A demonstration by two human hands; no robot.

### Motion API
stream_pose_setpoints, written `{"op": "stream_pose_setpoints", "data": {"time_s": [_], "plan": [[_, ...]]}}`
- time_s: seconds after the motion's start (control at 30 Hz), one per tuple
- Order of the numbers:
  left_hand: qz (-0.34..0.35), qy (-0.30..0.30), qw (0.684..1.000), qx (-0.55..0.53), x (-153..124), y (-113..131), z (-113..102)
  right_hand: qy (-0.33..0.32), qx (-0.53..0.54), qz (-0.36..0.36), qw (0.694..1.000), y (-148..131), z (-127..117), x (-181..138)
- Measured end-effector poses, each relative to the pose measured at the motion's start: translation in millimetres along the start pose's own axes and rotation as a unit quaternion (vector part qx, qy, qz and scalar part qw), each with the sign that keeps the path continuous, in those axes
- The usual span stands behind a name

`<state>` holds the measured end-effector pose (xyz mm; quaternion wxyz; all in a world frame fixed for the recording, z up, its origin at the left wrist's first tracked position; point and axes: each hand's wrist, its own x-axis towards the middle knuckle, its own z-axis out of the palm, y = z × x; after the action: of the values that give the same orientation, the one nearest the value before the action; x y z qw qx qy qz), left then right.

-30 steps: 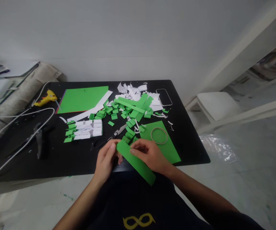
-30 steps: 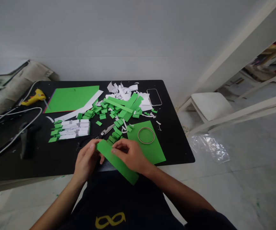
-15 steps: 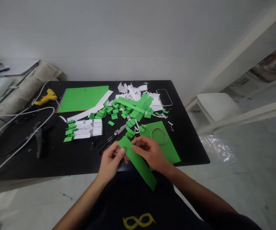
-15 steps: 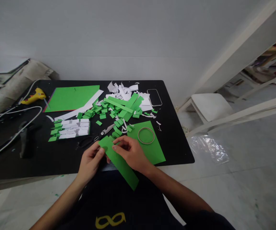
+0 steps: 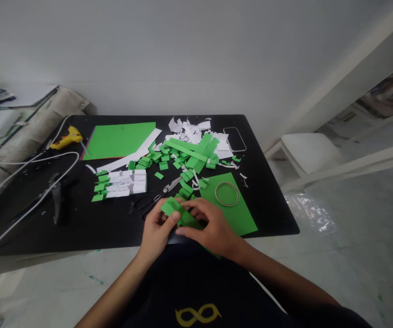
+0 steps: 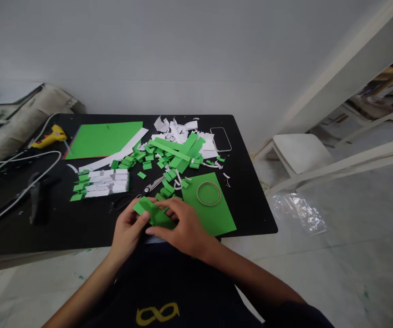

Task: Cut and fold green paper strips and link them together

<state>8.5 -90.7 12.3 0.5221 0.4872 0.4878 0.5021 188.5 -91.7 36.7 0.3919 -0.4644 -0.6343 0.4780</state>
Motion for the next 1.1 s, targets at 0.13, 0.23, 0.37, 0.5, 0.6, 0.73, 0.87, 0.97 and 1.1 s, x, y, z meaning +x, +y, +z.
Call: {"op": "stream_pose_setpoints", "data": {"time_s": [0.13, 0.23, 0.37, 0.5, 0.6, 0.73, 0.87, 0.97, 1.1], "plan": [[0.008, 0.013, 1.0, 0.013, 0, 2, -1, -0.002, -0.018, 0.001, 1.0, 0, 0, -1], [0.005, 0.017, 1.0, 0.021, 1, 7, -2, -0.005, -0.017, 0.0, 1.0, -1, -1, -1], [-0.01, 0.015, 1.0, 0.011, 1, 11, -2, -0.006, -0.01, 0.007, 1.0, -2, -2, 0], [-0.012, 0.023, 1.0, 0.004, 0, 11, -2, -0.02, 0.007, 0.012, 1.0, -1, -3, 0], [-0.004, 0.029, 1.0, -0.002, 0, 10, -3, -0.029, 0.01, 0.008, 0.999, -1, -5, 1], [0.019, 0.039, 0.999, 0.013, -1, 10, -5, -0.031, 0.004, 0.004, 0.999, -1, -8, 2], [0.048, 0.046, 0.996, 0.067, -3, 6, -9, -0.041, 0.015, 0.011, 0.999, -1, -10, 4], [0.094, 0.026, 0.988, 0.119, -4, 5, -16, -0.05, 0.024, 0.023, 0.998, -1, -14, 6], [0.19, -0.039, 0.957, 0.217, 1, 10, -29, -0.073, 0.0, 0.029, 0.997, -1, -22, 7]]}}
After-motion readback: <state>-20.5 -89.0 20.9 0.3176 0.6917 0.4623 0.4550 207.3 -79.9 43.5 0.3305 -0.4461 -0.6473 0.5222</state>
